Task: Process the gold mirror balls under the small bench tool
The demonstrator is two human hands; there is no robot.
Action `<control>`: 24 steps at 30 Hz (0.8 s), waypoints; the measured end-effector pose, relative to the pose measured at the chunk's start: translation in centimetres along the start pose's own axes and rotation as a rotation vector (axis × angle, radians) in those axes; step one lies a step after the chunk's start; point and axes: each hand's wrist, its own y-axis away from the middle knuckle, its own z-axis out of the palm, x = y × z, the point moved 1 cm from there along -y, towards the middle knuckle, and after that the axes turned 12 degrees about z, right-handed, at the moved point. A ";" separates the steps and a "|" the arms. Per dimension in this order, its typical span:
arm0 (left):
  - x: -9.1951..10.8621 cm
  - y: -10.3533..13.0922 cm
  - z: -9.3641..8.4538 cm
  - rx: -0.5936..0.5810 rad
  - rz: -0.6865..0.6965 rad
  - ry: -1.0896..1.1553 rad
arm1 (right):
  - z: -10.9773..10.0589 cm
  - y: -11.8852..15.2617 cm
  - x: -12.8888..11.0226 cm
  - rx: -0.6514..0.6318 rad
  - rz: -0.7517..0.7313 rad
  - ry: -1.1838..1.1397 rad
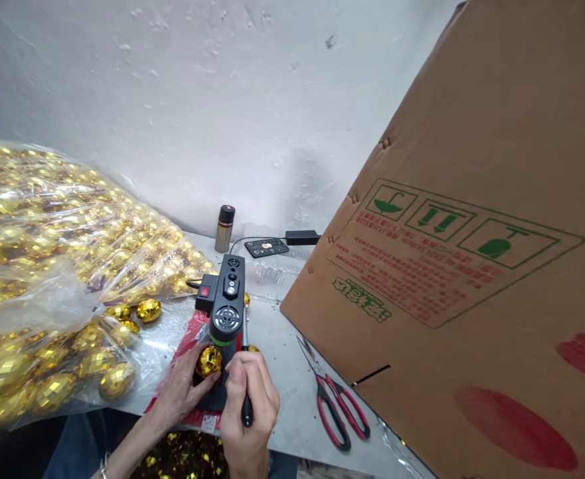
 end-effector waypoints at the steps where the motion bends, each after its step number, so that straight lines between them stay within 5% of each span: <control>1: 0.0 0.0 0.1 -0.006 0.027 -0.009 | 0.0 0.0 0.0 -0.001 -0.002 -0.001; 6: -0.3 0.5 0.8 -0.006 0.124 -0.009 | -0.2 0.3 0.1 -0.020 0.002 0.009; 16: -0.3 -1.1 1.1 -0.065 0.089 -0.141 | -0.2 0.3 0.1 -0.023 -0.026 0.007; 24: 0.0 -1.0 1.1 -0.091 0.049 -0.153 | 0.3 3.3 3.6 -0.008 -0.066 0.037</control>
